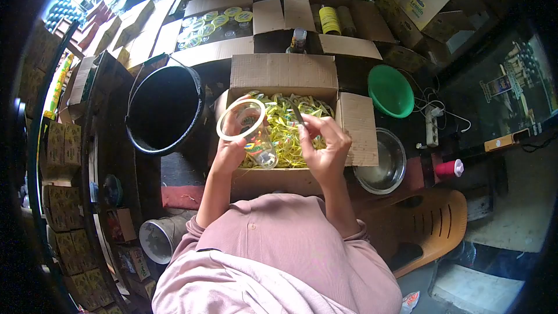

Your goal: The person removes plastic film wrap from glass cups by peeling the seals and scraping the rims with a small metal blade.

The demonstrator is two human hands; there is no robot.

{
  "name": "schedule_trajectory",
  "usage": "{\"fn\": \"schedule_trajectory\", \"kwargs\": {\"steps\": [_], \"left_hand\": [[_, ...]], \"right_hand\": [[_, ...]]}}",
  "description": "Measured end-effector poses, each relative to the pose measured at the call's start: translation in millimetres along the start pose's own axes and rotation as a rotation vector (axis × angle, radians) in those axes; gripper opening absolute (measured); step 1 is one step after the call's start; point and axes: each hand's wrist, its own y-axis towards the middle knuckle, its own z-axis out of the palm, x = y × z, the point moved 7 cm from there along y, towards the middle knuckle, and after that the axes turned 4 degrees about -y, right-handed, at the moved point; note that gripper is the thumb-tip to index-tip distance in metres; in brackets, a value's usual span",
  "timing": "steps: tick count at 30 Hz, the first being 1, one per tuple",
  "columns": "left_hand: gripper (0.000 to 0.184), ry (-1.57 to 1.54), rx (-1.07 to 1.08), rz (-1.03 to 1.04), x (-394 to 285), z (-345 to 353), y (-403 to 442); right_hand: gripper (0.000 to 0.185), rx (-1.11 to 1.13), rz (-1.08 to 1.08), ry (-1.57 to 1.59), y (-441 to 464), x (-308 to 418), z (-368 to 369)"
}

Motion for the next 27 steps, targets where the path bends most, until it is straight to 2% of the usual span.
{"fn": "schedule_trajectory", "kwargs": {"steps": [1,2,5,10,27], "left_hand": [[0.073,0.084,0.006,0.051,-6.9,4.1,0.6],[0.076,0.064,0.012,-0.010,-9.6,8.4,0.6],[0.080,0.213,0.115,0.106,-16.4,13.8,0.3],[0.087,0.210,0.129,0.111,-18.0,14.5,-0.9],[0.085,0.350,0.113,0.134,-16.9,14.0,-1.1]], "right_hand": [[0.019,-0.019,-0.025,0.032,-1.0,6.4,1.1],[0.018,-0.037,-0.051,0.064,-2.8,12.2,2.3],[0.019,-0.072,-0.098,0.110,-7.1,24.4,3.3],[0.020,-0.131,-0.159,0.091,-15.8,34.4,-2.1],[0.023,-0.222,-0.279,0.008,-25.5,49.2,3.8]]}}
